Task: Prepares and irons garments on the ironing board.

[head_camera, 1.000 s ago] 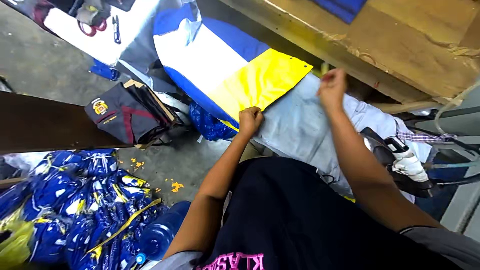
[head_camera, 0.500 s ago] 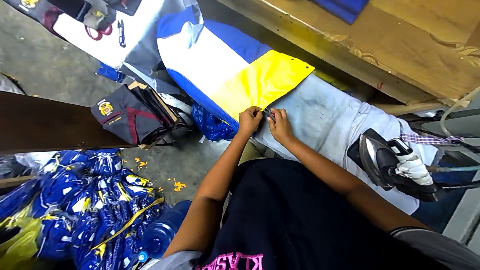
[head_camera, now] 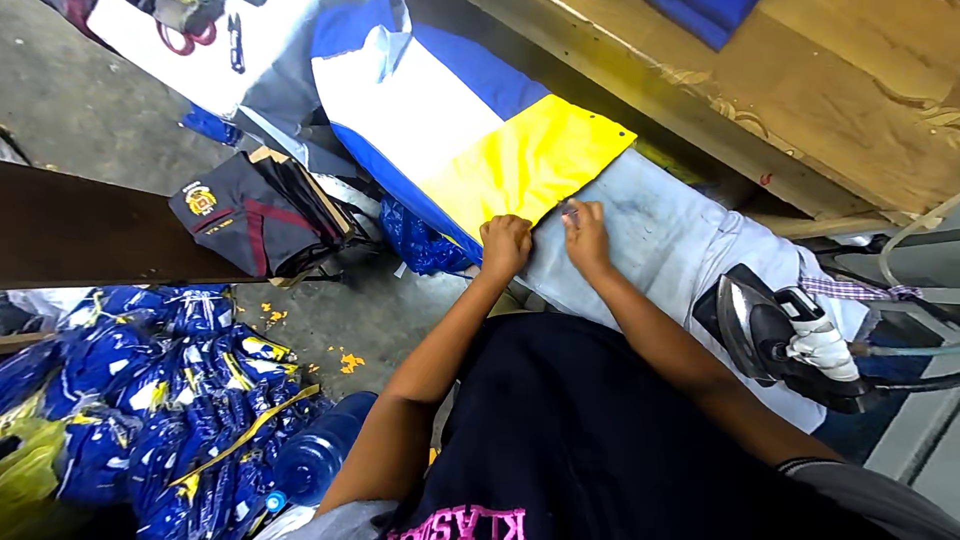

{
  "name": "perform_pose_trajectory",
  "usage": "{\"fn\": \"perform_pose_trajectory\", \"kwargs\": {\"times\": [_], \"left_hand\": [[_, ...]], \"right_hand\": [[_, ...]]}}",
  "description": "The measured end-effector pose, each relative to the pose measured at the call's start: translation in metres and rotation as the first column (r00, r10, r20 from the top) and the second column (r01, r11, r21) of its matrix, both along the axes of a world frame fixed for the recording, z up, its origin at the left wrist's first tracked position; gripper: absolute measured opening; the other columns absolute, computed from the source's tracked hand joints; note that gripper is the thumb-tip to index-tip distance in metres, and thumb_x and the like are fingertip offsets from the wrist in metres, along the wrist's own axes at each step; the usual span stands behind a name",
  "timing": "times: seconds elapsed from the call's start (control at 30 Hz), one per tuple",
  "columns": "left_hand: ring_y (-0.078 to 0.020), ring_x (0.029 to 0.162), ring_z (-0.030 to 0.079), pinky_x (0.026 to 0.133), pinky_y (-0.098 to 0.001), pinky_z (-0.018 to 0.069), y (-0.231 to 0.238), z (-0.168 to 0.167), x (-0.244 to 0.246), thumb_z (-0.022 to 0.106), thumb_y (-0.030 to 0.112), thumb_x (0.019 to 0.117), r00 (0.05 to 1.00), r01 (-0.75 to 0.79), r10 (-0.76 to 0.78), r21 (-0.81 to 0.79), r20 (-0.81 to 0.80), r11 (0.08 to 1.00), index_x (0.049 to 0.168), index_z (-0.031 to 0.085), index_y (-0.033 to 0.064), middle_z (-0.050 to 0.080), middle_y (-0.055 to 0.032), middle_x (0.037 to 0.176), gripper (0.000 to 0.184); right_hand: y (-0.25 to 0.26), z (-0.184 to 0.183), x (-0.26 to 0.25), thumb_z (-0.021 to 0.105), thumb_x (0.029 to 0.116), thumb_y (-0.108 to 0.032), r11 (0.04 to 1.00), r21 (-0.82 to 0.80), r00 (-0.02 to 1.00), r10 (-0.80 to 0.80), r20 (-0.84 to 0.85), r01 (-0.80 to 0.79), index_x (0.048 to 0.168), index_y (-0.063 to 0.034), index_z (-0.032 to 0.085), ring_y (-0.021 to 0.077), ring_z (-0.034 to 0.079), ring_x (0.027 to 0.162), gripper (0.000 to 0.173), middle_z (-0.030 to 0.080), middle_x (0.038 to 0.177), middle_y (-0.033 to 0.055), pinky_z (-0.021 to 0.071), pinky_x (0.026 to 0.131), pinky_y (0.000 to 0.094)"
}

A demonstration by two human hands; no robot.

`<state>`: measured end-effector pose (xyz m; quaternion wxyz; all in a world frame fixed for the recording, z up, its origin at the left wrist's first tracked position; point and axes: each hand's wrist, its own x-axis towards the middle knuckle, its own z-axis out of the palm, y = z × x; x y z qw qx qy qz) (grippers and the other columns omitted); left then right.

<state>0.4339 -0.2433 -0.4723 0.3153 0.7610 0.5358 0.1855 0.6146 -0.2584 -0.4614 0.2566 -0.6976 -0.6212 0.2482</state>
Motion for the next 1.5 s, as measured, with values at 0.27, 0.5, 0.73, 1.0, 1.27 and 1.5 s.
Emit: {"fn": "perform_pose_trajectory", "kwargs": {"times": [0.27,0.5,0.73,1.0,1.27,1.5], "left_hand": [[-0.0345,0.146,0.045,0.116,-0.0633,0.0319,-0.077,-0.056,-0.044,0.054,0.023,0.1044,0.947,0.308,-0.277,0.216,-0.163,0.926,0.142,0.06,0.0063,0.051,-0.0143,0.155,0.042],[-0.0411,0.136,0.053,0.108,-0.0621,0.0397,-0.078,-0.045,-0.049,0.057,0.017,0.1007,0.982,0.187,-0.172,0.271,-0.077,0.944,0.133,0.065,0.0014,0.058,-0.0216,0.145,0.037],[-0.0432,0.144,0.043,0.112,-0.065,0.0323,-0.061,-0.038,-0.027,0.052,0.03,0.1045,0.982,0.085,-0.036,0.258,-0.187,0.963,0.143,0.059,0.0053,0.049,-0.0212,0.154,0.046],[-0.0388,0.152,0.033,0.117,-0.0694,0.022,-0.05,-0.055,-0.031,0.04,0.042,0.1088,0.91,0.098,-0.006,0.2,-0.415,0.975,0.153,0.05,0.0184,0.041,-0.0074,0.163,0.051],[-0.0442,0.15,0.035,0.115,-0.0689,0.0269,-0.059,-0.043,-0.031,0.047,0.043,0.1065,0.95,0.072,-0.016,0.169,-0.313,0.983,0.147,0.056,0.0095,0.043,-0.0207,0.159,0.053],[-0.0424,0.145,0.043,0.113,-0.0644,0.0333,-0.063,-0.03,-0.017,0.051,0.031,0.1051,0.983,0.114,-0.071,0.256,-0.17,0.96,0.143,0.059,0.0047,0.048,-0.0219,0.155,0.047]], "right_hand": [[0.052,0.077,0.191,0.042,0.1073,-0.023,0.832,0.359,0.819,-0.52,0.241,0.422,0.143,0.0068,0.053,0.0454,0.052,0.13,0.048,0.053,0.138,0.0362,0.0412,0.112,0.0466],[0.091,0.083,0.286,0.048,0.1026,-0.029,0.709,0.087,0.598,-0.648,0.473,0.699,0.146,-0.0017,0.052,0.0433,0.031,0.151,0.052,0.037,0.159,0.028,0.0253,0.12,0.0603],[0.068,0.053,0.11,0.04,0.1088,-0.032,0.983,0.097,0.915,-0.183,0.361,0.158,0.155,0.0081,0.035,0.0508,0.026,0.152,0.061,0.031,0.161,0.0343,0.0221,0.122,0.0648],[0.067,-0.07,0.044,0.032,0.1067,-0.059,0.985,-0.131,0.894,0.155,0.42,-0.11,0.164,-0.0157,0.029,0.0364,0.013,0.16,0.072,0.02,0.172,0.015,0.0084,0.122,0.0691],[0.024,-0.014,0.077,0.045,0.1074,-0.048,0.988,-0.144,0.959,-0.02,0.282,0.063,0.159,-0.0063,0.039,0.0458,0.02,0.156,0.067,0.026,0.167,0.0249,0.0185,0.119,0.0711],[-0.106,0.095,0.227,0.061,0.0989,-0.042,0.816,-0.121,0.777,-0.479,0.408,0.566,0.153,0.0074,0.039,0.0598,0.033,0.143,0.076,0.037,0.153,0.0414,0.0246,0.113,0.0762]]}}
